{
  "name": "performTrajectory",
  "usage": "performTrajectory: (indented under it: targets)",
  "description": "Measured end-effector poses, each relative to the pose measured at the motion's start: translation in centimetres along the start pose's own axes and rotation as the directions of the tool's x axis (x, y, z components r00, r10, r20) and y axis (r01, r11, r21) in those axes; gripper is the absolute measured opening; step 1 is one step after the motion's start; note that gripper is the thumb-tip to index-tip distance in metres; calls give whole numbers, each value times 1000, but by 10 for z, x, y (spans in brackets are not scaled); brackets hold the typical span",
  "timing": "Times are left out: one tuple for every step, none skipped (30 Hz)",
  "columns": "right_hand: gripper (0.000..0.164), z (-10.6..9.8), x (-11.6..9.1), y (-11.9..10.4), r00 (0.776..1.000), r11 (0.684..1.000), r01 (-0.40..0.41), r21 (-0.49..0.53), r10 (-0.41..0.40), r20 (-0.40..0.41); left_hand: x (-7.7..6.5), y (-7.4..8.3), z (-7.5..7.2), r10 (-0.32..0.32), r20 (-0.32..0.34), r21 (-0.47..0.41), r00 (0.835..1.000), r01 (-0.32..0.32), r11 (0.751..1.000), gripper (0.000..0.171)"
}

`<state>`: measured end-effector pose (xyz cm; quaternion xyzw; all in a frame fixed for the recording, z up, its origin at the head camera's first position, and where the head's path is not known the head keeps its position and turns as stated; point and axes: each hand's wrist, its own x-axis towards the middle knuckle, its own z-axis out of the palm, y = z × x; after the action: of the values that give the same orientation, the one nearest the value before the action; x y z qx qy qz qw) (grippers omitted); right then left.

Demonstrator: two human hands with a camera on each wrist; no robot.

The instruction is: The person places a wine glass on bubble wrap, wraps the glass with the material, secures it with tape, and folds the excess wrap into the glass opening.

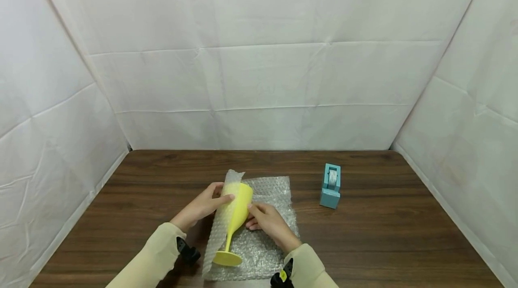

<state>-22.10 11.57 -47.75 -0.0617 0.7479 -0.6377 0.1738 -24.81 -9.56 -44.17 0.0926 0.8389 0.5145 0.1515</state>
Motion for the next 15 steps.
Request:
performTrajectory:
  targets:
    - [55, 0, 0, 0, 1000, 1000, -2, 0, 2, -2, 0, 0, 0, 0, 1, -3, 1000, 0, 1000, 82]
    - [56, -1, -1, 0, 1000, 1000, -3, 1, 3, -2, 1, 0, 1, 0, 1, -6, 1000, 0, 1000, 82]
    - [56, -1, -1, -1, 1000, 1000, -3, 1, 3, -3, 1, 0, 1, 0, 0, -7, 1000, 0, 1000, 83]
    - [56, -1, -1, -1, 1000, 1000, -1, 0, 1, -3, 1, 0, 2, -1, -2, -7, 1000, 1, 1000, 82]
    - [55, -1, -1, -1, 1000, 1000, 0, -2, 0, -5, 2, 1, 2, -1, -3, -6, 1000, 1, 1000, 82]
    - [55, -1, -1, -1, 1000, 1000, 2, -3, -2, -6, 2, 1, 2, -1, -4, -5, 1000, 1, 1000, 82]
    - [54, -1, -1, -1, 1000, 1000, 2, -4, -2, -9, 2, 1, 3, -1, -4, -5, 1000, 1, 1000, 82]
    - [54, -1, -2, -1, 1000, 1000, 2, -5, -2, -11, 2, 2, 3, -1, -5, -1, 1000, 1, 1000, 83]
    - [53, -1, -2, -1, 1000, 1000, 0, -5, 0, -13, 1, 2, 3, -1, -6, 0, 1000, 1, 1000, 83]
    - [52, -1, -2, -1, 1000, 1000, -2, -6, 2, -14, 1, 2, 4, -2, -7, 0, 1000, 2, 1000, 83]
    - [52, -1, -2, -1, 1000, 1000, -5, -6, 5, -15, 1, 3, 4, -3, -9, 2, 1000, 3, 1000, 83]
    - [52, -1, -2, -1, 1000, 1000, -9, -4, 9, -15, 1, 3, 4, -4, -10, 4, 1000, 4, 1000, 83]
    - [52, -1, -2, -1, 1000, 1000, -13, -3, 13, -15, 1, 4, 5, -7, -12, 6, 1000, 7, 1000, 83]
    - [53, -1, -2, -1, 1000, 1000, -18, 0, 18, -15, 1, 4, 5, -8, -14, 8, 1000, 8, 1000, 83]
    - [54, -2, -2, -1, 1000, 1000, -21, 1, 21, -15, 1, 4, 6, -9, -16, 10, 1000, 10, 1000, 83]
